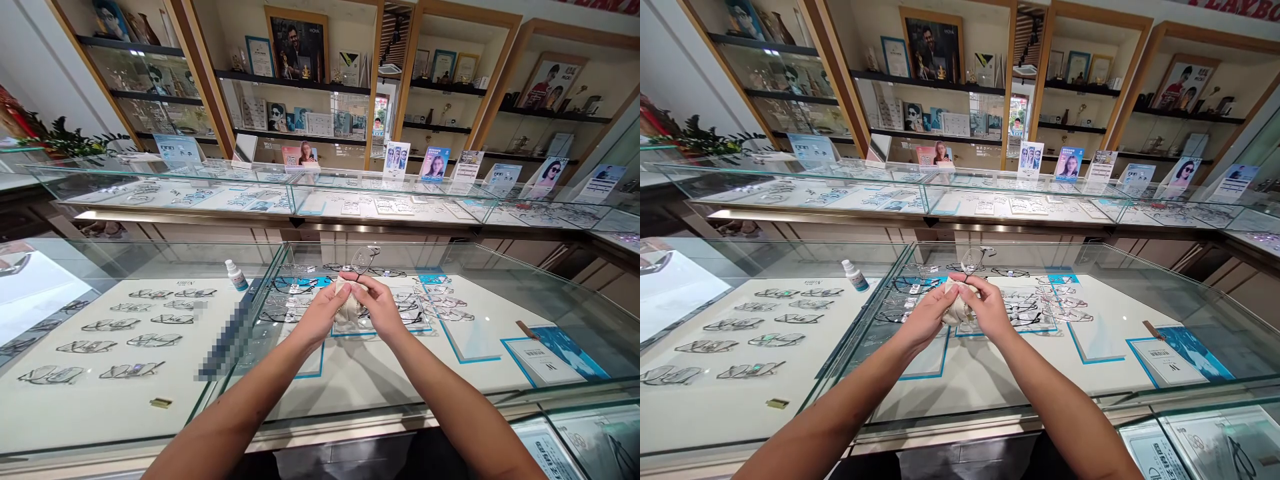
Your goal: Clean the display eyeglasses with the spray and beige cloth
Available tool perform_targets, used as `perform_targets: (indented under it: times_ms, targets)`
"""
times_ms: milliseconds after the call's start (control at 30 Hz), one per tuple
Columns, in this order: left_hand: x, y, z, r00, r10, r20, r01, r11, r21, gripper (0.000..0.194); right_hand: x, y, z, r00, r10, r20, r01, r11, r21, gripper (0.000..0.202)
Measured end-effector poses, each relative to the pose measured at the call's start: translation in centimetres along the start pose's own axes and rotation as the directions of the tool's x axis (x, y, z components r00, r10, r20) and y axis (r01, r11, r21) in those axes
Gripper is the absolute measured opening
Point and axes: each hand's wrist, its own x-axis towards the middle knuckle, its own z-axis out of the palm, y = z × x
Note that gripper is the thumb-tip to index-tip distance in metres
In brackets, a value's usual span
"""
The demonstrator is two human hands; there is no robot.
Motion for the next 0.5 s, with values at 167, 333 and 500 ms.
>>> perform_targets:
  times_ms: [167, 333, 500]
  targets:
    - [0.4, -0.7, -0.3, 0.997, 0.078, 0.018, -0.079, 0.994, 0.075, 0.056, 0.2, 0.4, 0.0, 0.996, -0.037, -0.085, 0.04, 0.999, 0.031, 0.026]
    - [0.7, -1.1, -0.3, 0.986, 0.166, -0.033, -0.16, 0.977, 0.139, 0.058, 0.3, 0.8, 0.3, 0.986, 0.023, -0.167, 0.005, 0.987, 0.163, 0.022]
    - [0.5, -0.8, -0.2, 0.981, 0.179, -0.076, -0.162, 0.969, 0.185, 0.051, 0.1, 0.3, 0.5, 0.995, -0.027, -0.094, 0.039, 0.991, 0.127, 0.022]
